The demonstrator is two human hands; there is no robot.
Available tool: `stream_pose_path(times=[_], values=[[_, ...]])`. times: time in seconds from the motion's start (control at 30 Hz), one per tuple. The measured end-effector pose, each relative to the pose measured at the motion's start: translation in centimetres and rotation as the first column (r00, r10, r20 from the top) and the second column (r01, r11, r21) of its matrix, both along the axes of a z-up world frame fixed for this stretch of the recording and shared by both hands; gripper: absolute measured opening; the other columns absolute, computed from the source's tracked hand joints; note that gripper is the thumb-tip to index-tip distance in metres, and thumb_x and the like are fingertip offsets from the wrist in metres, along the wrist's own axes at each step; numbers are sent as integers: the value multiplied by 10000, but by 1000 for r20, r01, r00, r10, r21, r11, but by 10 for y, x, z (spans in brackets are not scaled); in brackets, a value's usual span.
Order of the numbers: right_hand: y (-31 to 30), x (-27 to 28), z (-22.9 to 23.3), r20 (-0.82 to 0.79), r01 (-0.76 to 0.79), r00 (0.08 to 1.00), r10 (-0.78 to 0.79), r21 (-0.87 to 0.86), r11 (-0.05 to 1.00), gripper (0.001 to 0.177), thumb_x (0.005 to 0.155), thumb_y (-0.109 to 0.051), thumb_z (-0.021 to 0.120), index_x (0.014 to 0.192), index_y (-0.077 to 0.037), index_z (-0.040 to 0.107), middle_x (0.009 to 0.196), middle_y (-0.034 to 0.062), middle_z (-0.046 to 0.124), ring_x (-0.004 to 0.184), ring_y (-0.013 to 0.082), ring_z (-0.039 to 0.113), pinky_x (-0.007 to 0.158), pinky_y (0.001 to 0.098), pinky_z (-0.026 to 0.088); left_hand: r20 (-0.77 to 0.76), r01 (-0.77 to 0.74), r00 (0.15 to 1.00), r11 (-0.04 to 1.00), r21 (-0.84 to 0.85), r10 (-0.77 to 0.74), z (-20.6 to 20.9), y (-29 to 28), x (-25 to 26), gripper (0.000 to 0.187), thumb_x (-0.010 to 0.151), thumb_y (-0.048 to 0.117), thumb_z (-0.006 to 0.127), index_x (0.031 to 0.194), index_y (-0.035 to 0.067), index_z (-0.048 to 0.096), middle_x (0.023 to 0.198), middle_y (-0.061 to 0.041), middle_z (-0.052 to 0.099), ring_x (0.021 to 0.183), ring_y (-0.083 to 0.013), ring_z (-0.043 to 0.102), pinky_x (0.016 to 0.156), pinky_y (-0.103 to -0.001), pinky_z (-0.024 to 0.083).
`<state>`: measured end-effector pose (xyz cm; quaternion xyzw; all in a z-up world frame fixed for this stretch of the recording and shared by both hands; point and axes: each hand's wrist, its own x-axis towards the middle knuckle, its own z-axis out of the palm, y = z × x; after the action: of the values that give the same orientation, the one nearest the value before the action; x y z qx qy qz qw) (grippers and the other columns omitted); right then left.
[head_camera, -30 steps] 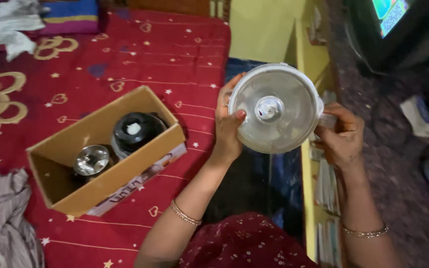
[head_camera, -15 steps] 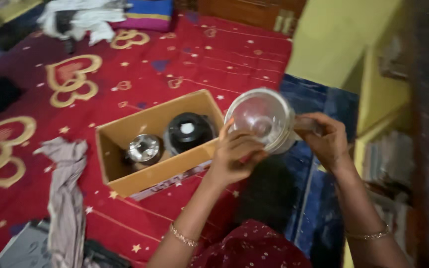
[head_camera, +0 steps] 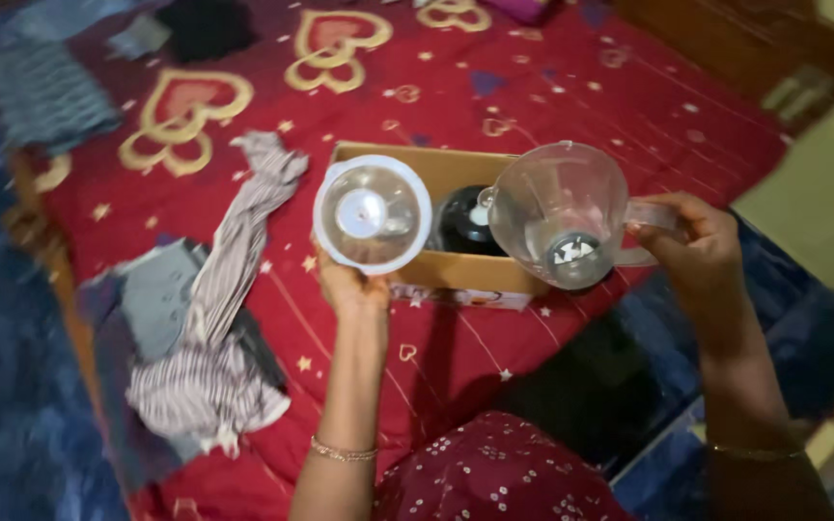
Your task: The person carries a blender base from the kitchen to a bedroom and places it on a bed. They then retrieve a cardboard box, remove a metal jar and a plastic jar, and place them on a nearby table. Finally, they pack the blender base, metal jar, and plastic jar into the cardboard box.
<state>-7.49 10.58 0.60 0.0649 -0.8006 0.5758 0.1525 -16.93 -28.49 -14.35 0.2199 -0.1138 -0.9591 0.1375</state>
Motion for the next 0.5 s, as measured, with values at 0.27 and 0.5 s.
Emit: stream_pose_path(times=[0.27,0.5], values=[[-23,-16,20,121,-194,975,189,31,981,216,921,-31,661,1122,33,707,1010,99,745,896,144,709,813,273,583,-547,-409,817,852,-326,183,79,47,81,256,1241,248,633,1121,25,598,861,-18,565,775,-122,526,625,-253,412],[-9,-38,-24,60,-408,905,421,-157,900,314,907,38,681,1219,44,652,1049,99,717,931,143,688,836,273,577,-574,-676,736,-332,-658,-359,143,99,141,301,886,236,790,1125,84,690,899,-61,548,877,-255,550,856,-392,449]])
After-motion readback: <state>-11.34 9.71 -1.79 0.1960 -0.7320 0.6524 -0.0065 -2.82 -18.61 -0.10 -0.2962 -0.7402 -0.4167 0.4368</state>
